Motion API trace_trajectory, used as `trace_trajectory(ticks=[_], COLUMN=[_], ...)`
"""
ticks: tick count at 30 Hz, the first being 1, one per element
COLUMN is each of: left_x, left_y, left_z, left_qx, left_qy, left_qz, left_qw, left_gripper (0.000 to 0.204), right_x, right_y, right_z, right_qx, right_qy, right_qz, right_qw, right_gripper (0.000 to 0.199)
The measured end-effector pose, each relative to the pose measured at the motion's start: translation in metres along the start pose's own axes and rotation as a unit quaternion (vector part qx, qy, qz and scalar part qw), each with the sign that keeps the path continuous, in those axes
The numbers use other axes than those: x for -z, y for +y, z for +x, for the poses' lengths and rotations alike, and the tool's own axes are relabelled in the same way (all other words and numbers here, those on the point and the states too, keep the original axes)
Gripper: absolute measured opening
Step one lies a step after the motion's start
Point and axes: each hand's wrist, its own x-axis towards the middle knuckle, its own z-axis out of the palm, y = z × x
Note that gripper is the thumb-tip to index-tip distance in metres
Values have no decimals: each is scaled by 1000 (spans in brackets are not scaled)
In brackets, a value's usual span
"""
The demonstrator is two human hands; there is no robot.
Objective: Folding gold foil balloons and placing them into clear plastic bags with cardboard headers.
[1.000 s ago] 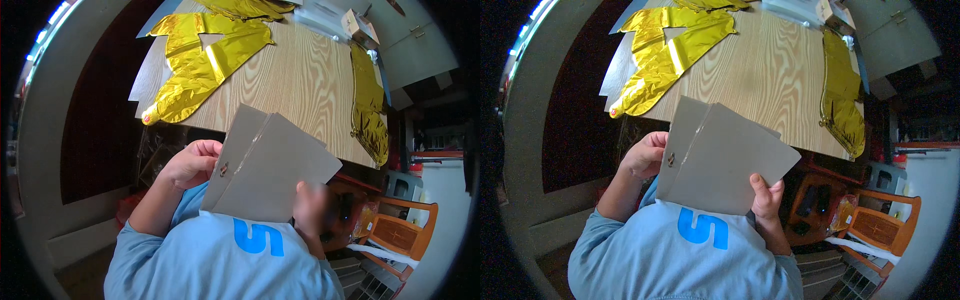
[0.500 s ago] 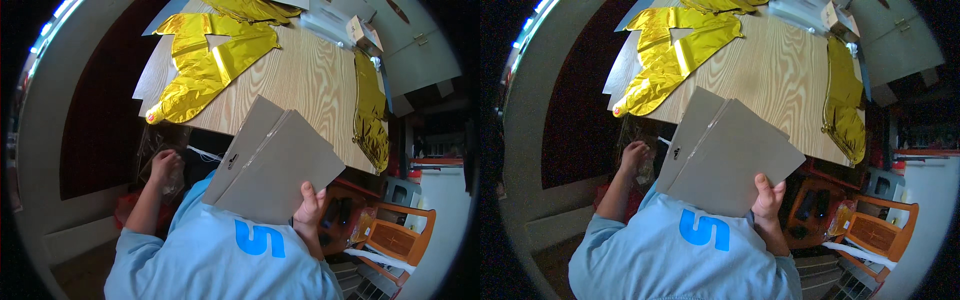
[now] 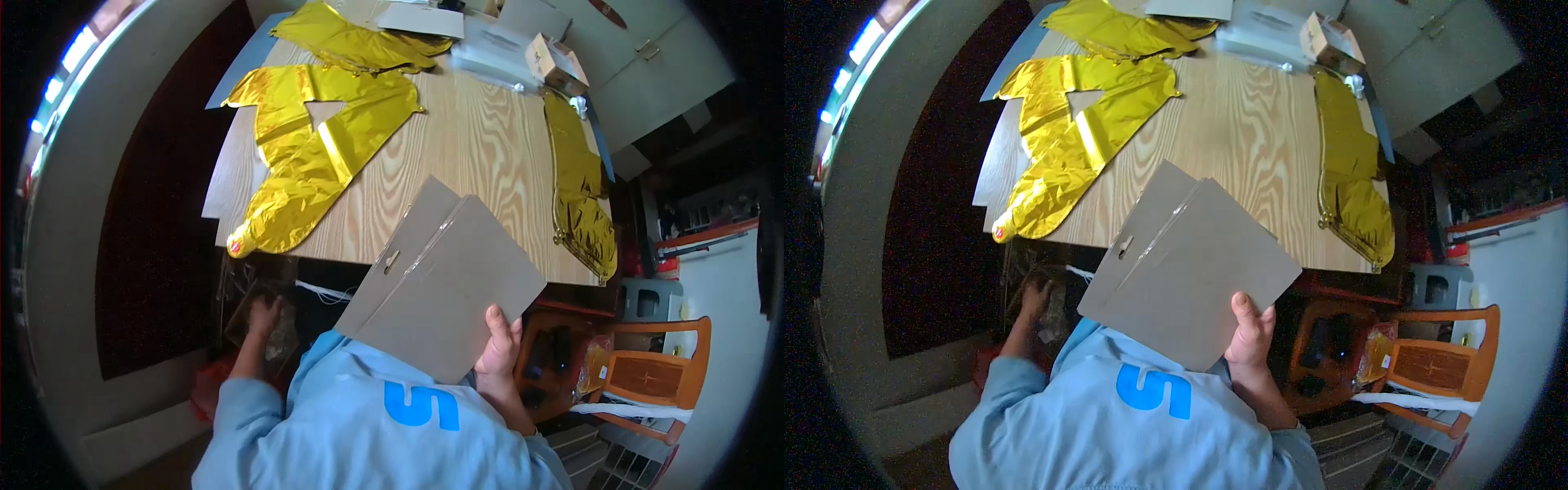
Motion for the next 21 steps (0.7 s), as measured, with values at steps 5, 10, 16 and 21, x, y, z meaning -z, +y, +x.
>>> trace_trajectory(ticks=[5,10,16,21], left_x=[103,132,113,103], left_y=[253,351,385,418], left_z=[-140,-138,-136,-153], left_qx=[-117,-137,-46,-57], left_qy=[-279,-293,-241,-310], left_qz=[-659,-718,-709,-703], left_qw=[688,616,661,638], left_gripper=[54,46,37,23], right_x=[-10,-28,-29,-44], right_y=[5,7,-10,-11], right_z=[11,17,31,46], right_qx=[39,27,45,64], right_qy=[44,37,37,76], right_qz=[-2,7,12,17], right_qw=[998,999,998,995], right_gripper=[41,40,41,45])
